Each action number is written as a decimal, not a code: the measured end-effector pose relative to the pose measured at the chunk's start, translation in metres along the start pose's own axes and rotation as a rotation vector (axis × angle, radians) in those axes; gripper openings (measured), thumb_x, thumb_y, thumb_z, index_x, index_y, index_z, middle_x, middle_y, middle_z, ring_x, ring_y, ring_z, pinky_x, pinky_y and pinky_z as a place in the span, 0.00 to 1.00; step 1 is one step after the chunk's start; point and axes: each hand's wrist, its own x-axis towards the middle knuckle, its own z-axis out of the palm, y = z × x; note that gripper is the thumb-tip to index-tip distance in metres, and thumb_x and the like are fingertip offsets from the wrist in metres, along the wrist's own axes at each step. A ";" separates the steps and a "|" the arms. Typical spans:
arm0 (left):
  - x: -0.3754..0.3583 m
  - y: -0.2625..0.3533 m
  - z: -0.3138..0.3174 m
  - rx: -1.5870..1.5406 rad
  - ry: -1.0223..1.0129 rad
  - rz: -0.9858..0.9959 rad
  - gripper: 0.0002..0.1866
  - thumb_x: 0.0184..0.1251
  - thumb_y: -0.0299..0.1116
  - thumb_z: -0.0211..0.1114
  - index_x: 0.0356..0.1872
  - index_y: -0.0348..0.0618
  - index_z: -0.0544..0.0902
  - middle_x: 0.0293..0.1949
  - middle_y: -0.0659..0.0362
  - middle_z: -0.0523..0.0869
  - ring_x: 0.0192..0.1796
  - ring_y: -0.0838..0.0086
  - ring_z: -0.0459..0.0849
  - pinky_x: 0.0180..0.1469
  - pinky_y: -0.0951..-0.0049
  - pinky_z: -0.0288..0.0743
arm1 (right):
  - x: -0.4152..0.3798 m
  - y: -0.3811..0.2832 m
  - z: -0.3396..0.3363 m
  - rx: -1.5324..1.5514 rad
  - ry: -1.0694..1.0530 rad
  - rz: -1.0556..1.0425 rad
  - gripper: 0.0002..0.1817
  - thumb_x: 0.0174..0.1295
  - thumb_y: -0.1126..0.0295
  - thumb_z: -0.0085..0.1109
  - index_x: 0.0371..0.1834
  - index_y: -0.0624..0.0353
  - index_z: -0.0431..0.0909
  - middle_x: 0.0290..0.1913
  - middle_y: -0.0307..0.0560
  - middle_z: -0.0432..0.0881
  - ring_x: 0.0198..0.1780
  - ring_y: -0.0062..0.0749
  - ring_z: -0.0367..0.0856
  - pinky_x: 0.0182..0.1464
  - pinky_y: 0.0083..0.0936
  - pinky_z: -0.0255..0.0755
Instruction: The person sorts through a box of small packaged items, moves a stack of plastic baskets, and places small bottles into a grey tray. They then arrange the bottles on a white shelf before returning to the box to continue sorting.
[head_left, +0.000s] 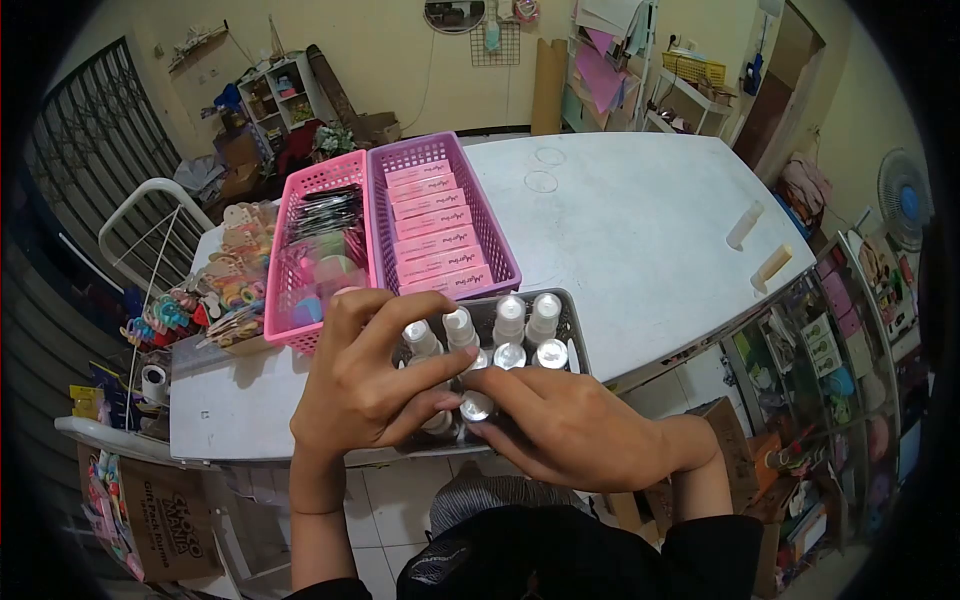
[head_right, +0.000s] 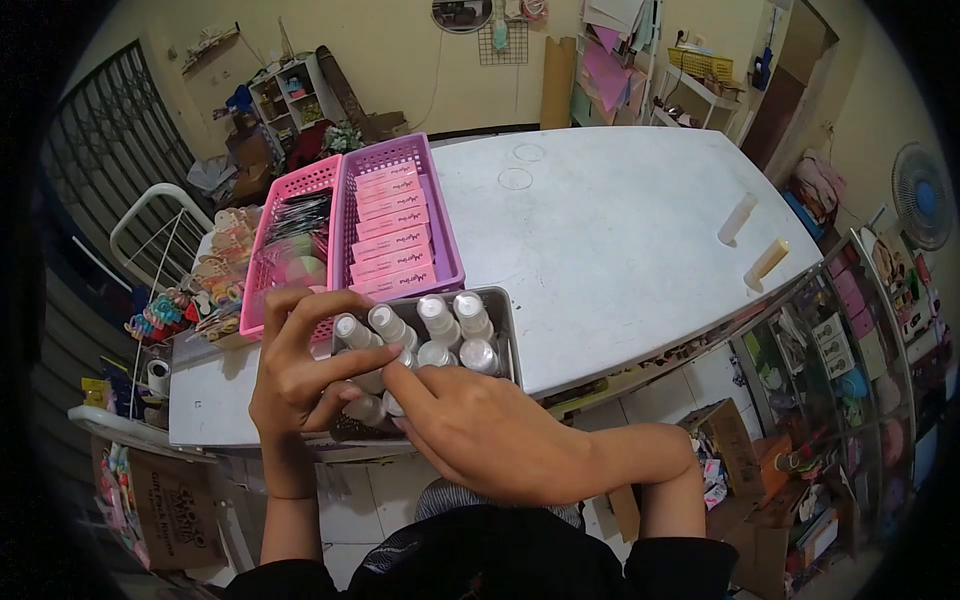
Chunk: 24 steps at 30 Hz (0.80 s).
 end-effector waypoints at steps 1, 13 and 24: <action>0.000 0.001 0.000 0.003 0.009 -0.003 0.15 0.49 0.48 0.58 0.31 0.52 0.83 0.44 0.59 0.75 0.42 0.64 0.66 0.45 0.66 0.61 | -0.001 0.000 -0.001 -0.002 0.003 0.004 0.17 0.52 0.75 0.50 0.44 0.72 0.62 0.27 0.54 0.71 0.30 0.43 0.74 0.32 0.30 0.70; 0.000 0.003 0.001 0.022 0.066 -0.003 0.18 0.49 0.53 0.54 0.28 0.51 0.83 0.41 0.60 0.77 0.38 0.66 0.67 0.42 0.69 0.60 | -0.059 0.063 -0.109 -0.506 0.900 0.390 0.09 0.50 0.70 0.60 0.34 0.60 0.76 0.29 0.41 0.80 0.30 0.22 0.78 0.29 0.16 0.69; -0.011 0.006 -0.003 0.015 0.419 -0.076 0.28 0.58 0.60 0.41 0.27 0.50 0.82 0.36 0.58 0.76 0.37 0.67 0.67 0.42 0.66 0.61 | -0.123 0.238 -0.162 -1.309 0.535 0.949 0.18 0.55 0.59 0.52 0.48 0.52 0.71 0.40 0.53 0.76 0.43 0.43 0.73 0.42 0.40 0.67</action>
